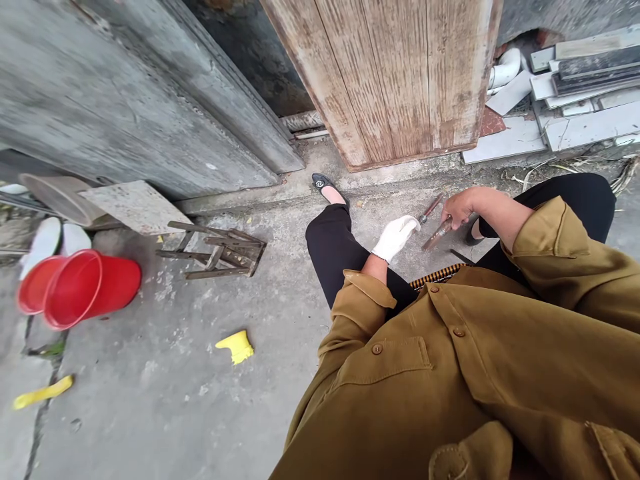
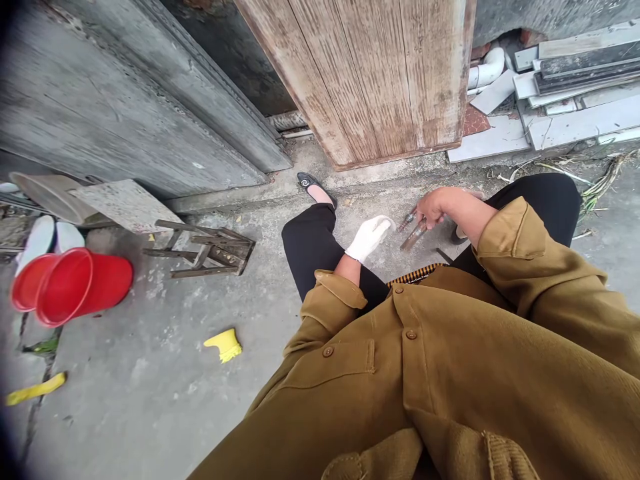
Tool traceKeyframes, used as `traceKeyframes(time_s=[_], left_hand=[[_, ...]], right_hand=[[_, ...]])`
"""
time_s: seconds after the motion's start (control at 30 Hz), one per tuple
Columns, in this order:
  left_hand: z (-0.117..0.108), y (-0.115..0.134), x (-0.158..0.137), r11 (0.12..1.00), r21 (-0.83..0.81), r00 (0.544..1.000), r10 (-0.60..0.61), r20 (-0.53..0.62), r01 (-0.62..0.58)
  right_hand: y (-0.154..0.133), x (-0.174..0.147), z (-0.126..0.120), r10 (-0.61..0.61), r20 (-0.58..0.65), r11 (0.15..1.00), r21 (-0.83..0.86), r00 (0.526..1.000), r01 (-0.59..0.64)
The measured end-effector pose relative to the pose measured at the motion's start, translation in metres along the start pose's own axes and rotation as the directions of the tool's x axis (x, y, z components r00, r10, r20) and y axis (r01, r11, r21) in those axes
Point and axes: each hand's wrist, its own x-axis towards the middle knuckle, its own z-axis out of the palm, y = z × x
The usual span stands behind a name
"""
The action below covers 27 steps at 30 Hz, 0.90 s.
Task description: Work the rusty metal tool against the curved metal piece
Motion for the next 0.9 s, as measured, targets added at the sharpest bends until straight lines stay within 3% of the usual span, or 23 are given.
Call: traceKeyframes(time_s=[0.07, 0.1, 0.17, 0.23, 0.3, 0.37, 0.47, 0.53, 0.6, 0.7, 0.8, 0.9], left_hand=[[-0.002, -0.004, 0.001, 0.996, -0.075, 0.997, -0.045, -0.058, 0.041], [-0.003, -0.005, 0.002, 0.993, -0.102, 0.994, -0.069, -0.083, 0.060], [-0.003, -0.004, 0.003, 0.985, -0.140, 0.986, -0.115, -0.122, 0.097], [-0.001, 0.000, 0.002, 0.981, -0.161, 0.986, -0.127, -0.105, 0.109], [0.003, 0.005, 0.000, 0.982, -0.154, 0.993, -0.116, -0.033, 0.110], [0.008, 0.010, -0.003, 0.986, -0.129, 0.994, -0.102, 0.048, 0.108], [0.012, 0.016, -0.007, 0.985, -0.121, 0.988, -0.113, 0.102, 0.125], [0.012, 0.019, -0.008, 0.985, -0.119, 0.985, -0.105, 0.136, 0.122], [0.010, 0.021, -0.008, 0.995, -0.066, 0.985, -0.065, 0.160, 0.077], [0.005, 0.022, -0.007, 0.996, 0.084, 0.989, 0.026, 0.147, -0.038], [0.003, 0.016, -0.007, 0.991, 0.105, 0.993, 0.073, 0.090, -0.082], [0.004, 0.009, -0.004, 0.997, -0.063, 0.999, 0.031, -0.026, -0.032]], right_hand=[[-0.007, -0.012, -0.004, -0.124, 0.322, 0.992, 0.072, 0.939, 0.107], [-0.011, -0.018, -0.007, -0.221, 0.346, 0.972, 0.152, 0.912, 0.178], [-0.017, -0.030, -0.016, -0.366, 0.211, 0.908, 0.292, 0.906, 0.299], [-0.019, -0.037, -0.023, -0.387, -0.092, 0.835, 0.387, 0.917, 0.391], [-0.016, -0.035, -0.028, -0.257, -0.416, 0.762, 0.468, 0.872, 0.448], [-0.008, -0.026, -0.029, -0.065, -0.598, 0.723, 0.524, 0.799, 0.451], [0.005, -0.008, -0.027, 0.134, -0.627, 0.812, 0.513, 0.767, 0.278], [0.012, 0.001, -0.026, 0.177, -0.619, 0.923, 0.375, 0.765, 0.090], [0.013, 0.006, -0.025, 0.162, -0.609, 0.985, 0.151, 0.776, -0.087], [0.008, 0.008, -0.021, 0.148, -0.505, 0.966, -0.111, 0.850, -0.234], [0.003, 0.009, -0.014, 0.163, -0.334, 0.955, -0.184, 0.928, -0.234], [0.001, 0.009, -0.005, 0.111, -0.111, 0.980, -0.155, 0.988, -0.127]])
